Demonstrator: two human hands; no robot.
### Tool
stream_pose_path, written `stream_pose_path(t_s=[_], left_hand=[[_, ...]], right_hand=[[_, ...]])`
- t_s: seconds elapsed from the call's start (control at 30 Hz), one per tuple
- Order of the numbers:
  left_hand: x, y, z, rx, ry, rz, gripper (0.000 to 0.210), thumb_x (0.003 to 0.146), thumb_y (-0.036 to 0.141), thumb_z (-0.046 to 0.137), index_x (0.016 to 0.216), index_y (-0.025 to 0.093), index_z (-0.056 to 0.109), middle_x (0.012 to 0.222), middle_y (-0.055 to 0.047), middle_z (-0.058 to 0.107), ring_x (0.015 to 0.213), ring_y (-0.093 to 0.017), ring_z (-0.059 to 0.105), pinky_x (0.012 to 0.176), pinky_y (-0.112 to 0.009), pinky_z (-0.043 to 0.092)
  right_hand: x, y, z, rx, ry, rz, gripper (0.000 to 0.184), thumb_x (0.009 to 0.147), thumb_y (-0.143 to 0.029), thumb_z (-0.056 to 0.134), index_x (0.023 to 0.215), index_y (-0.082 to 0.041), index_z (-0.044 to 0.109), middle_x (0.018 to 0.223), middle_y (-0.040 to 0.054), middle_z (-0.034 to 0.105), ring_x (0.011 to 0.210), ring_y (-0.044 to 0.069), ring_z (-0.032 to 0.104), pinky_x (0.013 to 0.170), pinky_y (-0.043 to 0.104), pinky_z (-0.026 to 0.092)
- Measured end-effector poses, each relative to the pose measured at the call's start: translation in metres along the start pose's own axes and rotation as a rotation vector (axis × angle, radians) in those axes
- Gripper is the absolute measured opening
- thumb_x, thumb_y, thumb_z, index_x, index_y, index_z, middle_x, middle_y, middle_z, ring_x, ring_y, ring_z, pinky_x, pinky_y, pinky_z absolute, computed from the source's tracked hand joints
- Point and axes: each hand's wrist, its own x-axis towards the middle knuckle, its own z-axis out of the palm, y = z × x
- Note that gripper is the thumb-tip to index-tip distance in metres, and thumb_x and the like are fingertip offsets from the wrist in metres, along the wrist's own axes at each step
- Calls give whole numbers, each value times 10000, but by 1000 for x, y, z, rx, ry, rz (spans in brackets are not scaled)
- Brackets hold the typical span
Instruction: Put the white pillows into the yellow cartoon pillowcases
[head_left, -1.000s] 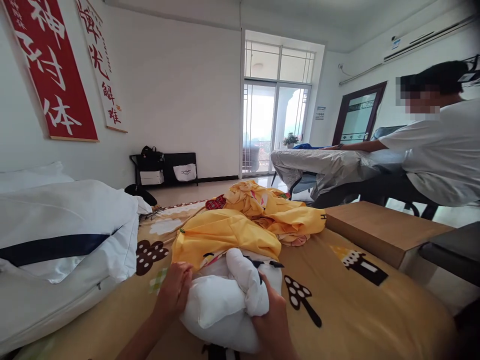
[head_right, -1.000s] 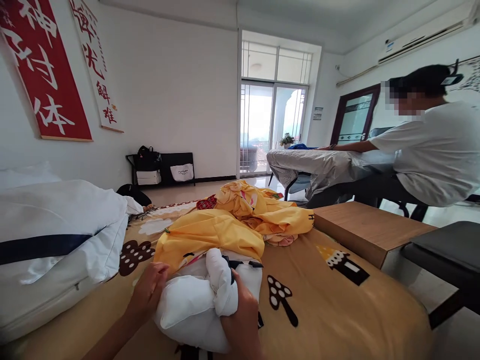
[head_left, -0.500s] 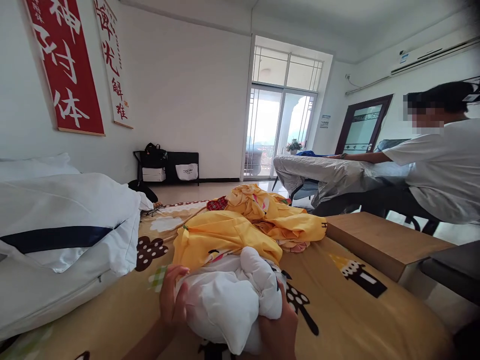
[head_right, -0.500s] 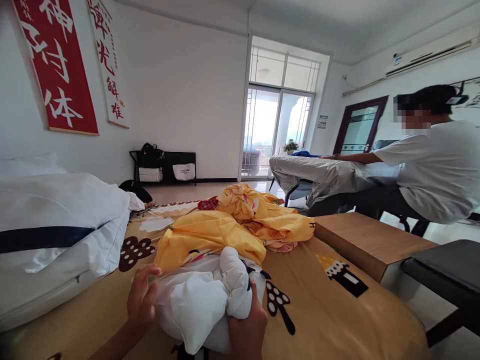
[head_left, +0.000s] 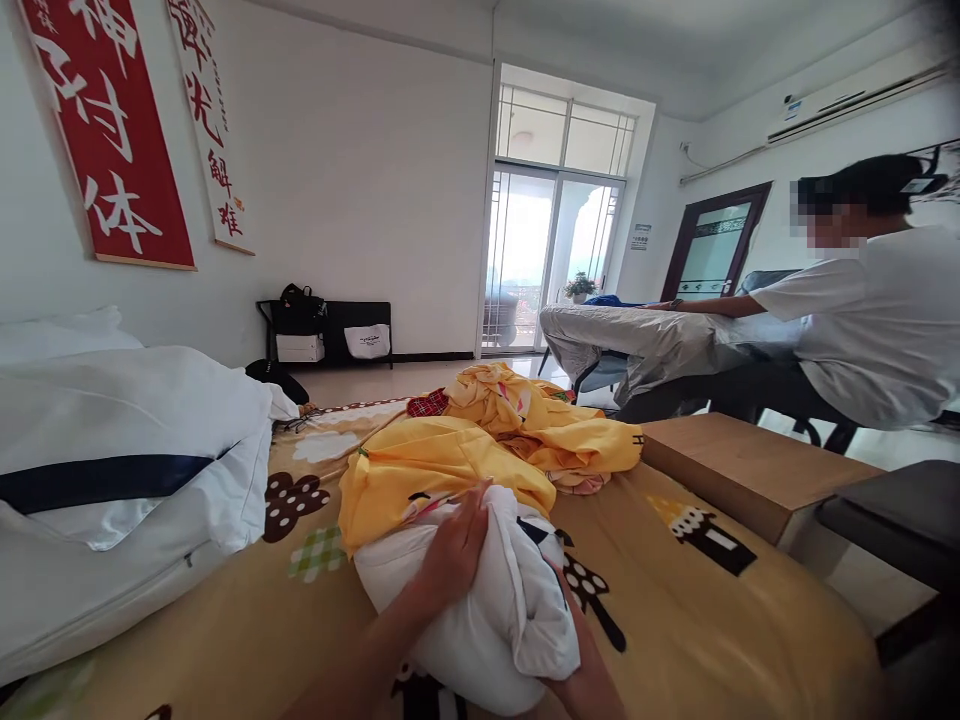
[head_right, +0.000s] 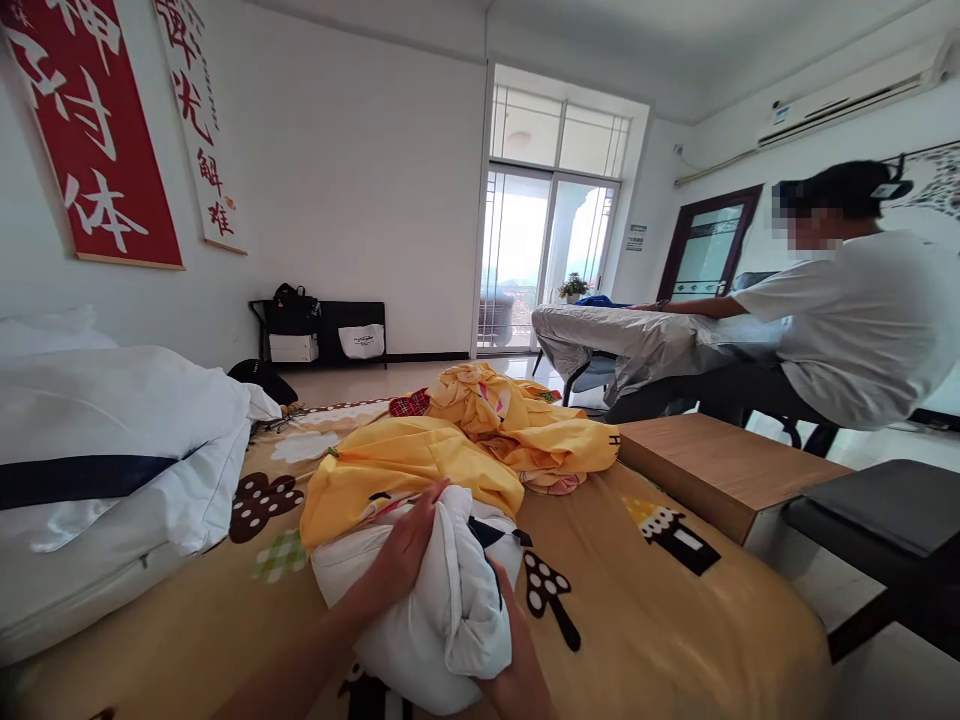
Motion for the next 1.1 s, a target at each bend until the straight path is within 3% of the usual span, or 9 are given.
stream_pose_path(t_s=[0.17,0.3,0.4,0.53,0.6,0.73,0.9,1.0,1.1], left_hand=[[3,-20,13,-131,-7,-130,453,945,483,324,1101,190,633,1220,-111,641,1207,-229,546,1104,-427,385],[-1,-23,14,-144,23,-138,330,926,456,384,939,199,592,972,-71,667,919,-199,595,891,-359,492],[-2,-20,14,-159,31,-131,292,924,438,392,866,199,547,895,-51,645,809,-173,556,820,-329,483],[-2,-22,12,-172,30,-116,264,923,421,406,868,196,533,896,-45,636,809,-167,543,800,-317,475],[-2,-29,7,-180,19,-109,256,909,413,432,866,189,549,878,-42,639,807,-169,556,777,-309,486],[-2,-46,-3,-161,42,-120,280,893,385,412,854,170,587,815,-49,650,773,-182,589,717,-314,512],[-17,-45,-21,-14,195,-122,275,912,317,387,924,168,618,868,-79,652,814,-213,580,800,-381,487],[-33,-41,-45,323,283,-5,265,900,230,393,1004,197,635,1068,-105,626,1029,-257,544,946,-437,410],[-42,-42,-69,772,218,22,260,882,185,421,1020,195,642,1088,-108,611,1044,-275,531,929,-433,412]], right_hand=[[5,-18,-6,55,-200,-16,836,629,-405,683,1384,-208,382,1247,134,619,1156,334,590,928,416,512],[-12,-40,15,-248,-14,-37,999,601,-456,747,1437,-187,271,1329,172,533,1187,358,547,956,490,473],[-29,-62,34,-516,234,-42,1140,628,-570,739,1504,-179,124,1481,243,318,1290,441,409,938,575,441],[-29,-80,50,-707,289,-78,813,827,-486,591,1502,-249,205,1579,192,86,1366,447,294,990,569,380],[-17,-79,53,-742,231,-45,711,859,-491,544,1474,-234,297,1561,198,164,1338,437,344,1006,561,361],[17,-74,51,-696,86,88,798,847,-521,548,1499,-147,280,1400,209,445,1188,355,497,943,451,430],[46,-81,41,-642,-285,71,587,801,-193,538,1371,-327,507,1104,59,632,944,226,600,788,295,421],[55,-80,37,-655,-294,106,524,804,-180,519,1298,-346,571,1016,38,647,888,204,614,724,273,383],[63,-75,36,-661,-300,128,379,850,-225,506,1192,-322,638,935,37,655,836,191,622,673,269,350]])
